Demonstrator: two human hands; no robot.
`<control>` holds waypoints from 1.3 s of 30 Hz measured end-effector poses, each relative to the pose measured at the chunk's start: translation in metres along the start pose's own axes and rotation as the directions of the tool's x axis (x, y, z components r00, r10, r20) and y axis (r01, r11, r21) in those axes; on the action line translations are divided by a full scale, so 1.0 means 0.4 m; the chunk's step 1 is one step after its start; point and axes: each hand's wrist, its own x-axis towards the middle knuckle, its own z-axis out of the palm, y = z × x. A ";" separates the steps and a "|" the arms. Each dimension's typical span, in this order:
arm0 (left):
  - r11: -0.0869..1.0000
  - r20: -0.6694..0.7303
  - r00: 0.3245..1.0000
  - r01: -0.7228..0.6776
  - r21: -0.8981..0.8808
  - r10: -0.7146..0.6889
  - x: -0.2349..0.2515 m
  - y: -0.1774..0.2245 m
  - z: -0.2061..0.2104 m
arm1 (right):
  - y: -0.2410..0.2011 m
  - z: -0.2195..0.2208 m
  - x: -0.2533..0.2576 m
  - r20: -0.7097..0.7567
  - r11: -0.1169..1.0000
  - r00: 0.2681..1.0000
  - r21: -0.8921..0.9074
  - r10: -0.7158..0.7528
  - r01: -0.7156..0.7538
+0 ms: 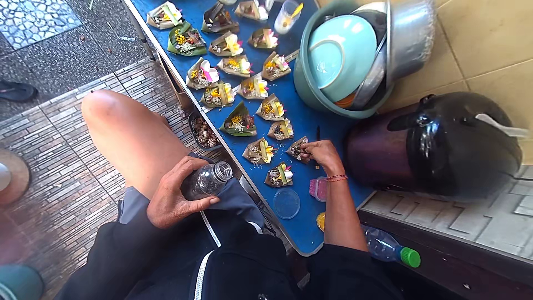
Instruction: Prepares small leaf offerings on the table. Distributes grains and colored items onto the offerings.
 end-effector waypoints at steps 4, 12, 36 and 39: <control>1.000 0.001 1.000 0.002 0.007 -0.002 -0.001 0.000 -0.001 | -0.003 -0.001 0.000 -0.011 0.999 1.000 -0.046 -0.003 0.002; 1.000 -0.007 1.000 0.002 -0.002 -0.002 -0.003 -0.002 -0.003 | -0.026 0.001 -0.044 0.065 0.949 0.992 0.305 -0.107 0.083; 1.000 -0.021 1.000 0.009 -0.023 -0.009 -0.011 -0.004 -0.011 | -0.193 0.198 -0.128 0.211 0.896 0.894 -0.125 -0.395 0.425; 1.000 -0.024 1.000 0.002 -0.017 -0.002 -0.011 -0.005 -0.011 | -0.184 0.195 -0.123 0.191 0.898 0.894 -0.104 -0.405 0.428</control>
